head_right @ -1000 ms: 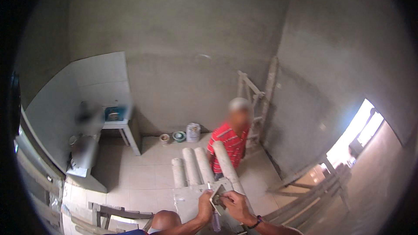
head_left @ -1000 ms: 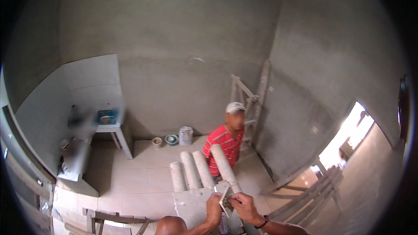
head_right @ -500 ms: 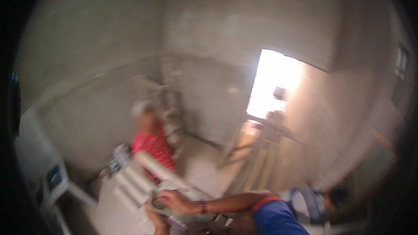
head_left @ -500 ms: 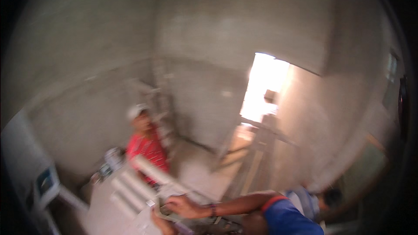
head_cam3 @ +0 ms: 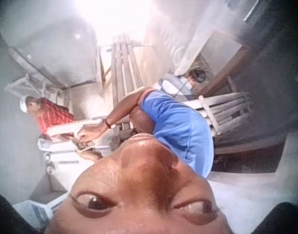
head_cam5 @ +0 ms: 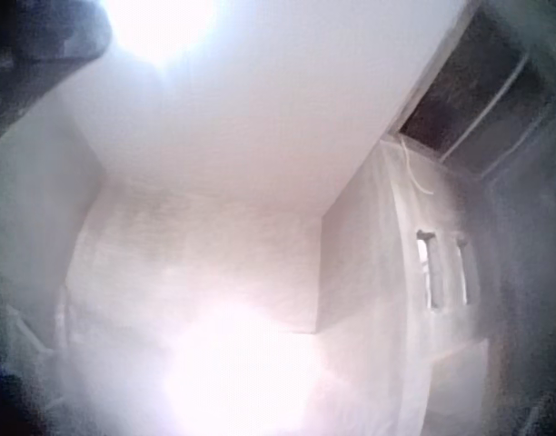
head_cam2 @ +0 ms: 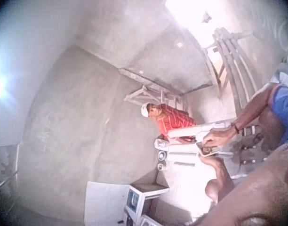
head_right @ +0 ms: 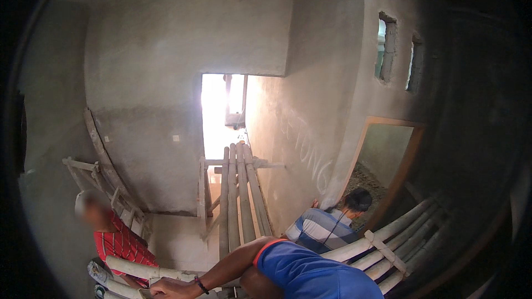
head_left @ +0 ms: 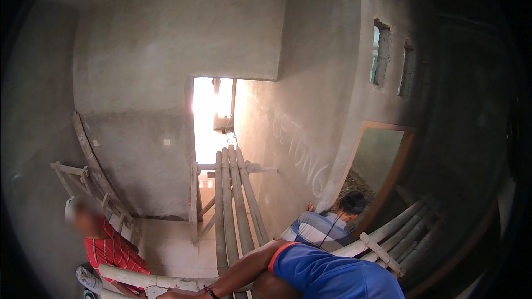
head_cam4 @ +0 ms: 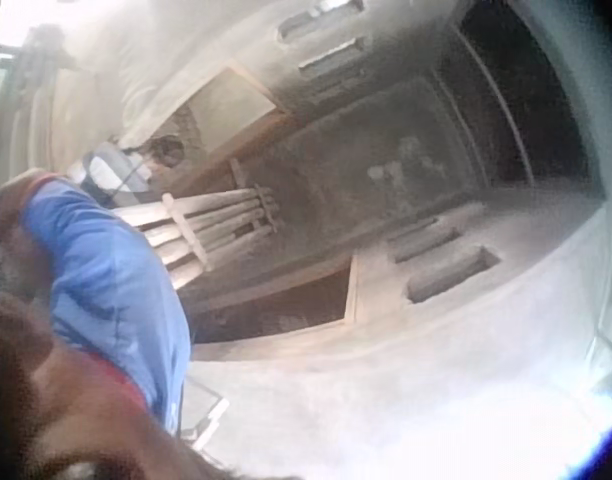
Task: The person holds an electrical socket box by hand and uses a screwdriver to tighten a screw inside the box while sitting on bamboo scaffolding.
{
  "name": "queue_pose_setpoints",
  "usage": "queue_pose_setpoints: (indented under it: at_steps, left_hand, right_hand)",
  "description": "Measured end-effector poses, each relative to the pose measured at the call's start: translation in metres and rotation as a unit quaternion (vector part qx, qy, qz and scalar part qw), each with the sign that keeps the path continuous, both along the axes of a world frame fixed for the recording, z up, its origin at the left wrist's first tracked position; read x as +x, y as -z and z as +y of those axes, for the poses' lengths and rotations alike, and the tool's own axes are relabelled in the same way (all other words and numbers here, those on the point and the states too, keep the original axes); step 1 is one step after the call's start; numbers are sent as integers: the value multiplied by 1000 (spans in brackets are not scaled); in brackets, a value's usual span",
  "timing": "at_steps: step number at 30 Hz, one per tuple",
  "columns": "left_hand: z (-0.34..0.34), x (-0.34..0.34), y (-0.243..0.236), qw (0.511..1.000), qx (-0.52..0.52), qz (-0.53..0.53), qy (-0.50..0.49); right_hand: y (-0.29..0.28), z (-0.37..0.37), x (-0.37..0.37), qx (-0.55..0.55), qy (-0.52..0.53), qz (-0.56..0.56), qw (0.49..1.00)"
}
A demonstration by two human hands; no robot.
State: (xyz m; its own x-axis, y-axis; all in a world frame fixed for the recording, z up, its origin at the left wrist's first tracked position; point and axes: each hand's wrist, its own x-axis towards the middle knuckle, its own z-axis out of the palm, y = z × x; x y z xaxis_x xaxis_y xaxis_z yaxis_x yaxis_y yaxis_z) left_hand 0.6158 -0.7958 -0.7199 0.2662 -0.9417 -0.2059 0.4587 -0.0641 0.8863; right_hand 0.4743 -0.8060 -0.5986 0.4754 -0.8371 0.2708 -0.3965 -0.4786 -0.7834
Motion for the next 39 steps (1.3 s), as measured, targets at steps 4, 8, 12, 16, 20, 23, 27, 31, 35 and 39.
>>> queue_pose_setpoints:
  at_steps: [4,8,12,16,20,23,27,31,35,39]
  left_hand:
    - [-2,-3,-13,997,51,59,-11]
    - [-22,17,56,999,6,48,17]
    - [16,-33,-72,997,4,76,-9]
    - [18,-28,-80,997,32,74,14]
    - [16,-26,-69,996,27,80,-6]
    - [15,-27,-67,997,42,66,-5]
    - [-26,6,47,976,-56,205,40]
    - [-5,-37,-26,963,20,258,-68]
    - [2,-14,-29,977,18,207,-52]
    - [-1,-18,-37,975,44,200,-90]
  right_hand:
    - [-3,2,8,-6,33,-84,996]
    - [23,-9,5,-52,7,-47,998]
    - [52,-23,-13,-5,0,-62,998]
    - [36,-18,-9,51,7,-26,998]
    - [48,-18,-4,-2,19,-8,1000]
    - [35,-11,-7,11,24,-59,998]
    - [39,-12,4,1,5,-55,998]
    - [45,-17,-9,41,7,-32,999]
    - [36,-13,6,91,-28,-80,992]
    - [2,-16,7,123,-18,7,992]
